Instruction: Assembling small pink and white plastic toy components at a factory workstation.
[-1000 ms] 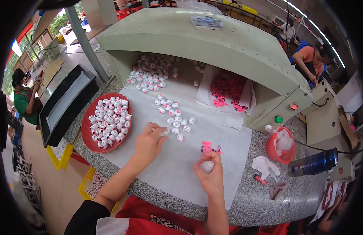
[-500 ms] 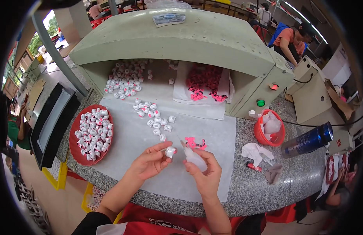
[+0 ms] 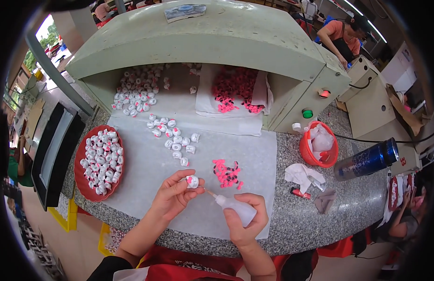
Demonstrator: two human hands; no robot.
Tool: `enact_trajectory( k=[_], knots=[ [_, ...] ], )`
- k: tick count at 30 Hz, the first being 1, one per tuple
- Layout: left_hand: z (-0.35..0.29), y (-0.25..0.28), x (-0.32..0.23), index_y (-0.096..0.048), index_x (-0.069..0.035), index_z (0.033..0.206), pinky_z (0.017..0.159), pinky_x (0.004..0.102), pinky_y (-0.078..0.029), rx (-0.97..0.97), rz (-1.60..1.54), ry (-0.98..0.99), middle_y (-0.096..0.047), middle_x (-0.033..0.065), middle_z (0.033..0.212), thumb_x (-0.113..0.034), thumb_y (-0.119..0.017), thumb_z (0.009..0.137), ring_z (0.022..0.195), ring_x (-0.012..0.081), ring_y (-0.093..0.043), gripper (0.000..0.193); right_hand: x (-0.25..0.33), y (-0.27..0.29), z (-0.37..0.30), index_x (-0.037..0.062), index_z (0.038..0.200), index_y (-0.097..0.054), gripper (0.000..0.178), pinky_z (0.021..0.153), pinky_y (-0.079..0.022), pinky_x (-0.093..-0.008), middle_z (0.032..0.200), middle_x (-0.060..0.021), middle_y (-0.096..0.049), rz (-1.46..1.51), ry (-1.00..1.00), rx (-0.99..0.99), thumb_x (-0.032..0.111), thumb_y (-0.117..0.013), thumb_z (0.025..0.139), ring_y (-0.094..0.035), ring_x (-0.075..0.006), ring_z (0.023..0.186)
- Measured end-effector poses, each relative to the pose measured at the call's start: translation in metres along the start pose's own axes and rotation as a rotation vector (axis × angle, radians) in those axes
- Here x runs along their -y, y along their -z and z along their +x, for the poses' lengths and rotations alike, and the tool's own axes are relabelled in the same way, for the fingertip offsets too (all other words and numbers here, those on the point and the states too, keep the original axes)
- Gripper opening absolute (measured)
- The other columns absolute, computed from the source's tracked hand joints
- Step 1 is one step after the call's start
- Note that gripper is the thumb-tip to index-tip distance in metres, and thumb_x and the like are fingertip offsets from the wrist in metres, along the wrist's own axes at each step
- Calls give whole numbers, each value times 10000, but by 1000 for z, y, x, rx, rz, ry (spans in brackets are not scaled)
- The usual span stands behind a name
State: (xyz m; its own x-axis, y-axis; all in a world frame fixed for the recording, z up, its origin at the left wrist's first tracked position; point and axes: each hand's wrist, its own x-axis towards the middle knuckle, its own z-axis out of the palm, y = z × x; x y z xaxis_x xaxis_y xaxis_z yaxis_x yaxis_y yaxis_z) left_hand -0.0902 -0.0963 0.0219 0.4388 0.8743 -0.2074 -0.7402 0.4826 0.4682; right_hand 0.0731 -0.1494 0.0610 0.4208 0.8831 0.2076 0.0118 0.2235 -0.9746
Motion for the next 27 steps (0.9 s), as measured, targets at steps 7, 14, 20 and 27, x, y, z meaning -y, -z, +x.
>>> enact_trajectory(
  k=[7,14,20,27],
  knots=[
    [-4,-7,4,-497,16,1140,779,279,-519,-28,380,-212,-520,193,1142,73,-552,780,909,243,-600,369,0,1,-1,16,879,-499,268,681,-389,-221,819,-48,-496,-3,-21,-19,52,-560,620,-470,-100,732],
    [-3,-9,10,-527,49,1085,783,297,-520,-3,677,-446,-529,178,1107,137,-557,746,888,208,-600,351,2,5,-7,10,865,-521,240,696,-395,-225,833,-62,-518,-67,40,74,75,-579,641,-487,-116,753],
    [-8,-9,13,-533,44,1084,766,273,-527,-38,959,-540,-565,142,981,132,-592,719,885,200,-601,380,1,8,-10,2,848,-538,201,675,-420,-237,810,-77,-552,-191,148,130,74,-583,666,-527,-137,734],
    [-6,-9,13,-552,20,1080,751,266,-533,-76,1135,-657,-565,142,970,132,-615,693,879,192,-600,408,-8,6,1,-9,850,-558,212,500,-447,-234,695,-117,-613,-310,448,174,19,-647,659,-593,-163,553]
  ],
)
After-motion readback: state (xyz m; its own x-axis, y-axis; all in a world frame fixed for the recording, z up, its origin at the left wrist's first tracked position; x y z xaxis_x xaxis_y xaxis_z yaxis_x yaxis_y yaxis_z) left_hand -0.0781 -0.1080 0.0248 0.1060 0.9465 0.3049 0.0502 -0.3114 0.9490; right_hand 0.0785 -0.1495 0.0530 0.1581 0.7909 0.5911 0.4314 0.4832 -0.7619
